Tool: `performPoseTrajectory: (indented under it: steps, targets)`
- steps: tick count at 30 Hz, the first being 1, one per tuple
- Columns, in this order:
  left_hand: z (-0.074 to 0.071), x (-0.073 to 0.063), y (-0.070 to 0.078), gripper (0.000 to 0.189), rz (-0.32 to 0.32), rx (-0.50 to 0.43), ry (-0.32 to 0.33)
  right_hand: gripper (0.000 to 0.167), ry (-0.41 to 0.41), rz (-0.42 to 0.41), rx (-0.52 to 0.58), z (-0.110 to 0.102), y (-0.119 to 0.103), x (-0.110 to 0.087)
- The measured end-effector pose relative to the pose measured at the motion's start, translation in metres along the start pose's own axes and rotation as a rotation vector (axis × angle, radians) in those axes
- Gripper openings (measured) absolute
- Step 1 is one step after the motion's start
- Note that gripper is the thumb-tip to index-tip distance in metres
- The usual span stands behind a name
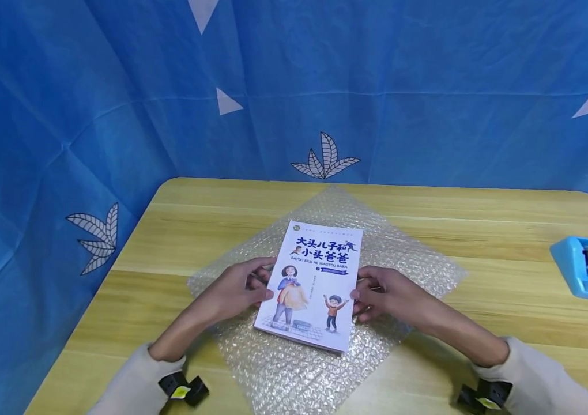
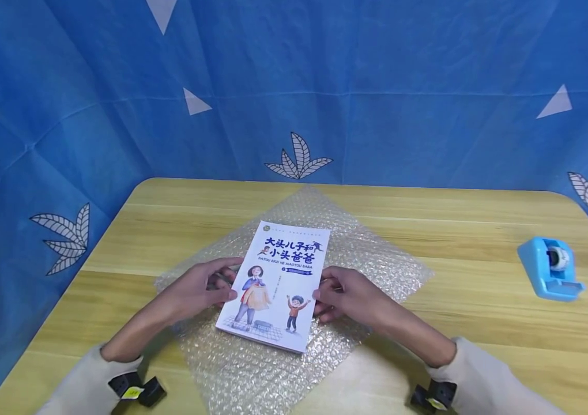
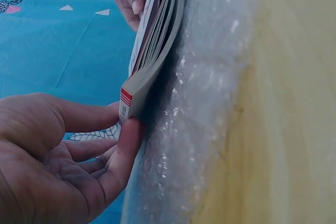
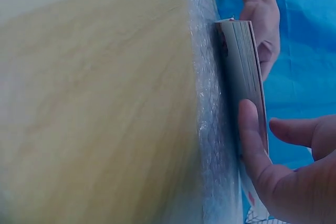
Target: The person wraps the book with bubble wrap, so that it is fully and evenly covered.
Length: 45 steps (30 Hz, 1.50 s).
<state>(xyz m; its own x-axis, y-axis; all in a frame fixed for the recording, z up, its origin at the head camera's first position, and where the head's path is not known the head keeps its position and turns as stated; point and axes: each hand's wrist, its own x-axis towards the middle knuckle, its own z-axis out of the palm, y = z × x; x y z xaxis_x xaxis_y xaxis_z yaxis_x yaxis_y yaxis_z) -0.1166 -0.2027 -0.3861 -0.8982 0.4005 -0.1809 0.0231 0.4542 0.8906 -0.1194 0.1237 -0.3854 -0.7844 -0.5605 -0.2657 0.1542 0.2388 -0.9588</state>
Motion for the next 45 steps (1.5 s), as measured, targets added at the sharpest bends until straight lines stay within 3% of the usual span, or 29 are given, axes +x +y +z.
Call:
performPoseTrajectory:
  steps: [8, 15, 17, 22, 26, 30, 35, 45]
  targets:
    - [-0.001, 0.002, 0.002, 0.062, -0.018, 0.061, -0.011, 0.041, -0.011, 0.008, -0.034, -0.002, 0.002, -0.002]
    - [-0.002, 0.002, 0.003, 0.062, 0.008, 0.165, -0.005, 0.044, 0.027, -0.017, -0.152, -0.004, 0.002, -0.005]
    - [-0.001, 0.002, 0.002, 0.061, 0.018, 0.209, 0.011, 0.044, 0.064, -0.040, -0.235, -0.004, 0.001, -0.006]
    - [0.000, 0.000, 0.001, 0.059, 0.027, 0.287, 0.056, 0.047, 0.240, -0.168, -0.591, -0.001, -0.002, -0.013]
    - [-0.001, -0.002, 0.002, 0.059, 0.019, 0.298, 0.088, 0.064, 0.309, -0.194, -0.766, 0.002, -0.002, -0.016]
    - [-0.003, -0.002, 0.002, 0.071, -0.007, 0.298, 0.113, 0.083, 0.266, -0.128, -0.777, 0.004, -0.001, -0.017]
    - [-0.005, -0.001, -0.003, 0.088, -0.019, 0.353, 0.067, 0.091, 0.220, -0.058, -0.781, 0.006, 0.001, -0.017]
    - [-0.001, 0.000, -0.002, 0.087, 0.032, 0.456, 0.022, 0.094, 0.238, -0.075, -0.834, 0.010, 0.001, -0.015]
